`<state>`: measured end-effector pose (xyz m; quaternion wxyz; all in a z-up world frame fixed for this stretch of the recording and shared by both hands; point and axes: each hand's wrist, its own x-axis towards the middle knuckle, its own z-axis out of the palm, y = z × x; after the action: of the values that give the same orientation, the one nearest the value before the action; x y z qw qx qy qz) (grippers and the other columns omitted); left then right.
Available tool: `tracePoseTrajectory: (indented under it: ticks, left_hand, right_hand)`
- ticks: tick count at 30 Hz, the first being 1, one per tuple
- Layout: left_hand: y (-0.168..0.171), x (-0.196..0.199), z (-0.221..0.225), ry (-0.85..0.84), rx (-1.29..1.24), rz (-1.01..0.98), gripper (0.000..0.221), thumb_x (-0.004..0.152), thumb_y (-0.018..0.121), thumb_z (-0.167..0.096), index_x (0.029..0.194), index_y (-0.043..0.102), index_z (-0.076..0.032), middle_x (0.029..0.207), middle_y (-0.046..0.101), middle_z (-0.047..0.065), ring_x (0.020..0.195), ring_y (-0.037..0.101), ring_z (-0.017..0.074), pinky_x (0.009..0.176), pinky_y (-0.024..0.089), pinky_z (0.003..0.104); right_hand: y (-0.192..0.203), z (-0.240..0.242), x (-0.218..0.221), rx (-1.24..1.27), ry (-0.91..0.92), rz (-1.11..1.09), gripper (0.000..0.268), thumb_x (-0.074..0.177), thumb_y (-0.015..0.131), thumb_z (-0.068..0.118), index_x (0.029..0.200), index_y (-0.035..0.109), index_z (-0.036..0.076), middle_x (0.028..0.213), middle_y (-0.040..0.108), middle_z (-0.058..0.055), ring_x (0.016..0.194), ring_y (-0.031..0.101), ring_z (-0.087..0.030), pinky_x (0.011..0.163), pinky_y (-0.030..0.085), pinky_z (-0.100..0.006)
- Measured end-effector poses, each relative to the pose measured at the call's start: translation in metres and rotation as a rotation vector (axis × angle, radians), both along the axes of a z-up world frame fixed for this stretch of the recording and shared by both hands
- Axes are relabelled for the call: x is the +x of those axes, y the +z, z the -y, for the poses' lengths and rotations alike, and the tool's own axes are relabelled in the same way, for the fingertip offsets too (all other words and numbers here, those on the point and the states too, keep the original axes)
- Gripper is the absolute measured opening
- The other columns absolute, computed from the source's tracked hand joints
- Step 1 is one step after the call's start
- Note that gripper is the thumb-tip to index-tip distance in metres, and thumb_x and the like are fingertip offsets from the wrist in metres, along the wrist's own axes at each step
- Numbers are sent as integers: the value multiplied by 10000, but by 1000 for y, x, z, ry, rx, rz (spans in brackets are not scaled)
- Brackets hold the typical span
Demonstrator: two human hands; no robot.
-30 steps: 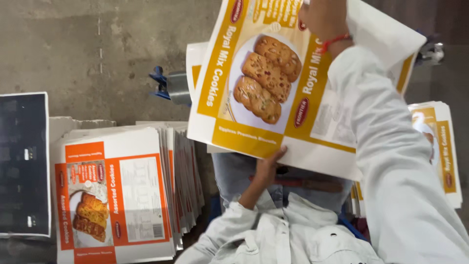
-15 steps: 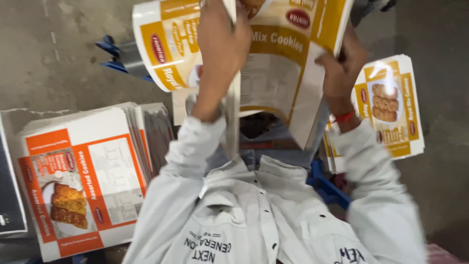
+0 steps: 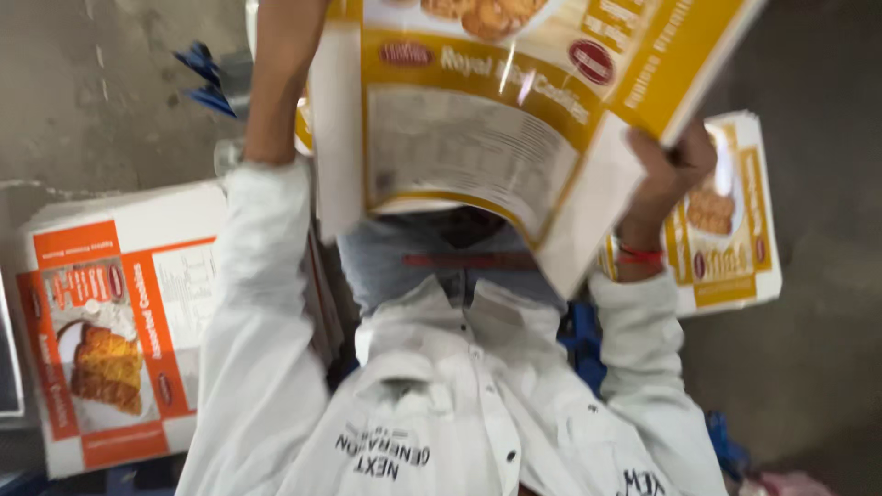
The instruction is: The person sorts and organizes stacks of printed cookie packaging sheets by hand, picking up sheets from one stack, folding or aligning them, and placing them onto other stacks while sitting on the floor.
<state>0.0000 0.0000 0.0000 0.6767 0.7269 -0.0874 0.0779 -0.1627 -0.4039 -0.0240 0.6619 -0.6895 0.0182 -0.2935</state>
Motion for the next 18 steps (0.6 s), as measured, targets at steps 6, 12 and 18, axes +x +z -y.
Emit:
tracePoseTrajectory:
  ticks: [6, 12, 18]
  left_hand:
    - [15, -37, -80, 162, -208, 173, 170, 1013, 796, -89, 1106, 677, -10, 978, 670, 23, 871, 605, 134, 791, 472, 319]
    - [-100, -79, -160, -83, 22, -103, 277, 947, 718, -169, 1203, 682, -72, 1055, 719, 3, 973, 676, 124, 889, 545, 292]
    - [-201, -114, -112, -12, 10, -252, 438, 783, 864, -44, 1186, 700, 11, 1102, 744, 71, 973, 685, 144, 880, 560, 315]
  right_hand:
    - [45, 67, -9, 15, 74, 94, 215, 977, 778, -26, 1163, 672, -49, 1033, 676, -63, 908, 604, -143, 844, 473, -274]
    - [-34, 87, -10, 58, 261, -259, 486, 926, 756, 6, 1365, 550, 48, 1299, 669, -50, 1193, 644, -157, 1059, 524, -300]
    - [-144, 66, -33, -180, 285, -393, 584, 852, 852, 76, 1369, 597, -21, 1305, 681, -107, 1202, 652, -231, 1052, 540, -377]
